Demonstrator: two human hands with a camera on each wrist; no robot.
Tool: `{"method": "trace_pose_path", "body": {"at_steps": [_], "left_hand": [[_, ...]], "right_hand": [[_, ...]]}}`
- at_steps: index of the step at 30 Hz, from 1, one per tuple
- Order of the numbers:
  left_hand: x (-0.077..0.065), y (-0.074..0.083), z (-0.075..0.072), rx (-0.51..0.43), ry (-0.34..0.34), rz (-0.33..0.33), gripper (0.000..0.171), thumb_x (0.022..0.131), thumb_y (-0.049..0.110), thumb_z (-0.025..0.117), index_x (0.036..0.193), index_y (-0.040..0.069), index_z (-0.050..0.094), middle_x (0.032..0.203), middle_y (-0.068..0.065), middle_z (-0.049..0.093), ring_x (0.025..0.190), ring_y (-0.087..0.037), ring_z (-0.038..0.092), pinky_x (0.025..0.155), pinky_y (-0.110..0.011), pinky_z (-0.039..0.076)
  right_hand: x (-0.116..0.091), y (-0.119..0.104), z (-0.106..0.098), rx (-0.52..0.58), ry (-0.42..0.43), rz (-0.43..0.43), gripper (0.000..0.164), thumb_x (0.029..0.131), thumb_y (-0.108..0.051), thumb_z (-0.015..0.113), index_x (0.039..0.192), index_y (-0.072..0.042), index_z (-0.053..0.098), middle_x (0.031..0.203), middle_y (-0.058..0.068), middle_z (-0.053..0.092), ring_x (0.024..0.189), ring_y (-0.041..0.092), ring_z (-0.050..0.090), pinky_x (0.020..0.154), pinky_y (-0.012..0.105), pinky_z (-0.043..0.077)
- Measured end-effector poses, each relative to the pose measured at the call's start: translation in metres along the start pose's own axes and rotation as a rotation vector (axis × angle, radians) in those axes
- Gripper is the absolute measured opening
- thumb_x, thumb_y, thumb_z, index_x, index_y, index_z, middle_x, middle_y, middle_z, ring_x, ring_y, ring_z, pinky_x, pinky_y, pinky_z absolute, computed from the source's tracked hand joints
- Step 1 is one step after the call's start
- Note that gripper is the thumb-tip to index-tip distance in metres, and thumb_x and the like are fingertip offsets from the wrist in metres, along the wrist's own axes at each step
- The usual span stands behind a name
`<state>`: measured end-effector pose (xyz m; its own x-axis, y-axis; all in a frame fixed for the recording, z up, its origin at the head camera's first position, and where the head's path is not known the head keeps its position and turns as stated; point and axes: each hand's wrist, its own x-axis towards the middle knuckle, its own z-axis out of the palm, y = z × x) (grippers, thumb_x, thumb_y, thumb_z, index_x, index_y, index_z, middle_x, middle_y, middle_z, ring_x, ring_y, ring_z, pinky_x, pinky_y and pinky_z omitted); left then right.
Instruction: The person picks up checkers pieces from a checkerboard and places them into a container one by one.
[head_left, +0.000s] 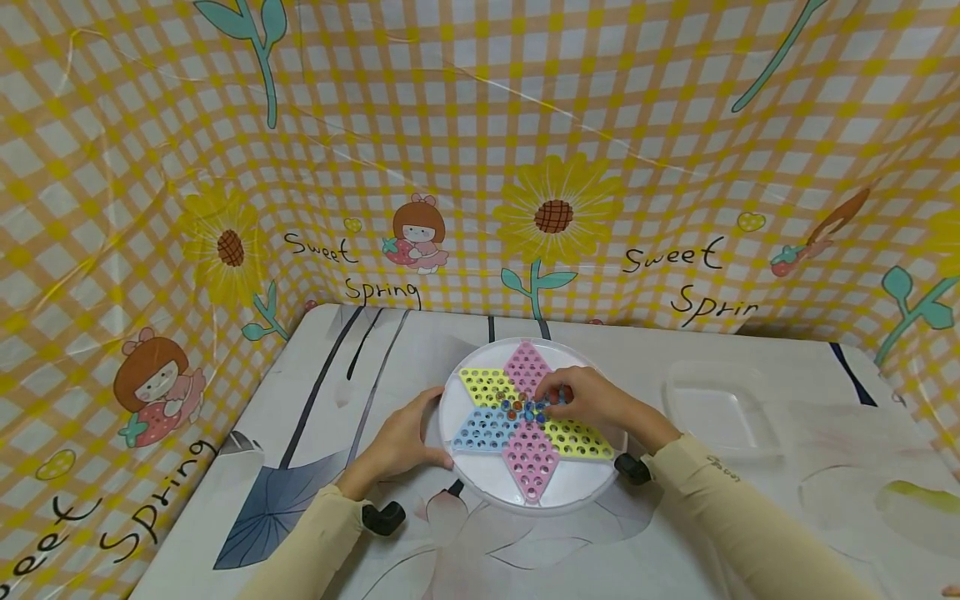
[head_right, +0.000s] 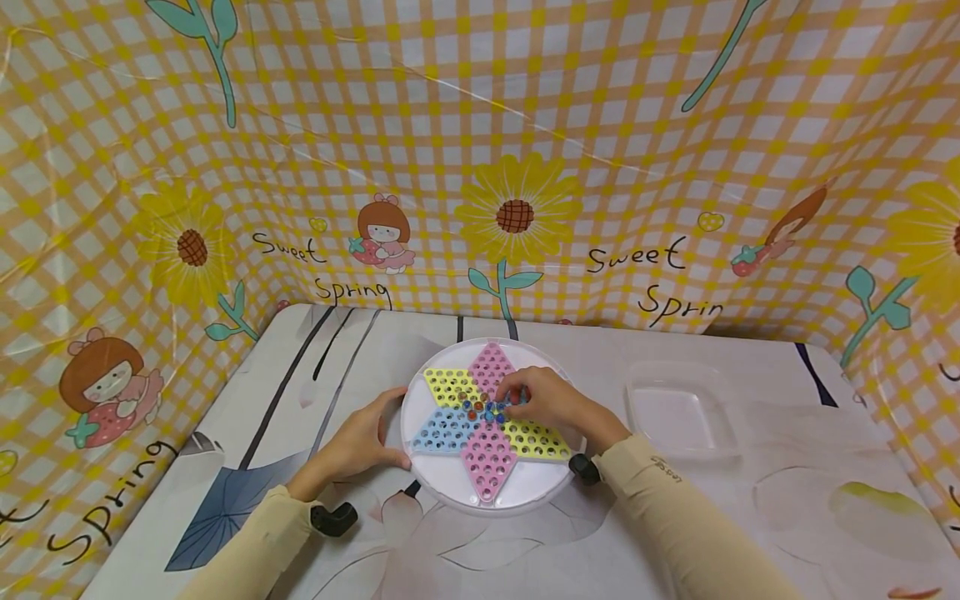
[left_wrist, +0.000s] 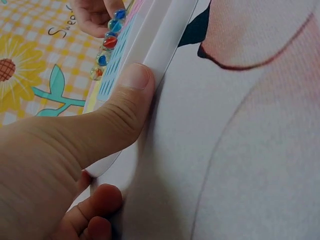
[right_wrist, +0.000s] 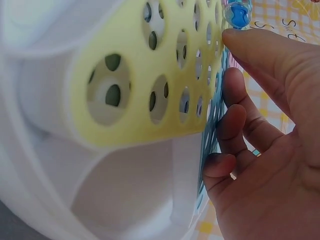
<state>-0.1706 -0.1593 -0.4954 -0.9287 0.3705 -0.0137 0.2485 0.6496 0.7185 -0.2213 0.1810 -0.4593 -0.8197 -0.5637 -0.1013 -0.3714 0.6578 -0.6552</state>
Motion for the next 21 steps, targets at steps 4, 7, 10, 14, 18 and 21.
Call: {"method": "trace_pose_path", "body": {"at_steps": [4, 7, 10, 14, 18, 21], "left_hand": [[-0.0001, 0.0005, 0.0, -0.012, 0.001, -0.002, 0.114, 0.061, 0.024, 0.101, 0.155, 0.007, 0.038, 0.155, -0.016, 0.047, 0.141, -0.033, 0.045, 0.114, -0.052, 0.036], [-0.0004, 0.0011, 0.0, -0.017, 0.004, 0.001, 0.114, 0.061, 0.023, 0.101, 0.155, 0.007, 0.038, 0.155, -0.017, 0.047, 0.14, -0.033, 0.046, 0.114, -0.052, 0.037], [0.0, 0.0017, 0.0, -0.02, 0.004, -0.003, 0.114, 0.061, 0.022, 0.101, 0.155, 0.007, 0.038, 0.155, -0.017, 0.047, 0.14, -0.033, 0.046, 0.114, -0.052, 0.037], [0.0009, 0.0022, 0.0002, -0.018, 0.005, -0.01, 0.114, 0.061, 0.022, 0.101, 0.155, 0.008, 0.039, 0.155, -0.016, 0.047, 0.14, -0.033, 0.046, 0.113, -0.052, 0.037], [0.0016, 0.0026, 0.0004, -0.021, 0.005, -0.014, 0.114, 0.061, 0.023, 0.101, 0.155, 0.008, 0.038, 0.156, -0.016, 0.047, 0.14, -0.033, 0.045, 0.114, -0.052, 0.036], [0.0011, 0.0022, 0.0012, -0.03, 0.001, -0.025, 0.114, 0.061, 0.023, 0.101, 0.155, 0.007, 0.038, 0.157, -0.016, 0.045, 0.142, -0.033, 0.044, 0.115, -0.053, 0.035]], "right_hand": [[-0.0004, 0.0003, 0.0, 0.003, -0.002, 0.01, 0.014, 0.092, -0.009, 0.076, 0.103, -0.017, 0.075, 0.084, -0.005, 0.059, 0.078, 0.016, 0.05, 0.069, 0.026, 0.044], [-0.0005, 0.0009, -0.0001, 0.005, -0.001, 0.007, 0.014, 0.092, -0.009, 0.076, 0.103, -0.017, 0.075, 0.084, -0.004, 0.059, 0.078, 0.017, 0.05, 0.069, 0.026, 0.044], [-0.0003, 0.0013, -0.0007, 0.008, 0.0, 0.005, 0.013, 0.092, -0.009, 0.076, 0.102, -0.017, 0.075, 0.084, -0.004, 0.059, 0.077, 0.017, 0.05, 0.068, 0.026, 0.044], [-0.0004, 0.0017, -0.0017, 0.013, -0.001, 0.003, 0.012, 0.092, -0.009, 0.076, 0.102, -0.017, 0.074, 0.084, -0.004, 0.059, 0.077, 0.017, 0.05, 0.068, 0.026, 0.043], [-0.0001, 0.0026, -0.0029, 0.023, -0.006, -0.006, 0.011, 0.093, -0.011, 0.076, 0.102, -0.016, 0.074, 0.084, -0.004, 0.059, 0.077, 0.017, 0.051, 0.068, 0.026, 0.043], [0.0001, 0.0032, -0.004, 0.032, -0.01, -0.012, 0.01, 0.093, -0.012, 0.076, 0.102, -0.015, 0.073, 0.085, -0.004, 0.06, 0.077, 0.016, 0.051, 0.068, 0.026, 0.044]]}}
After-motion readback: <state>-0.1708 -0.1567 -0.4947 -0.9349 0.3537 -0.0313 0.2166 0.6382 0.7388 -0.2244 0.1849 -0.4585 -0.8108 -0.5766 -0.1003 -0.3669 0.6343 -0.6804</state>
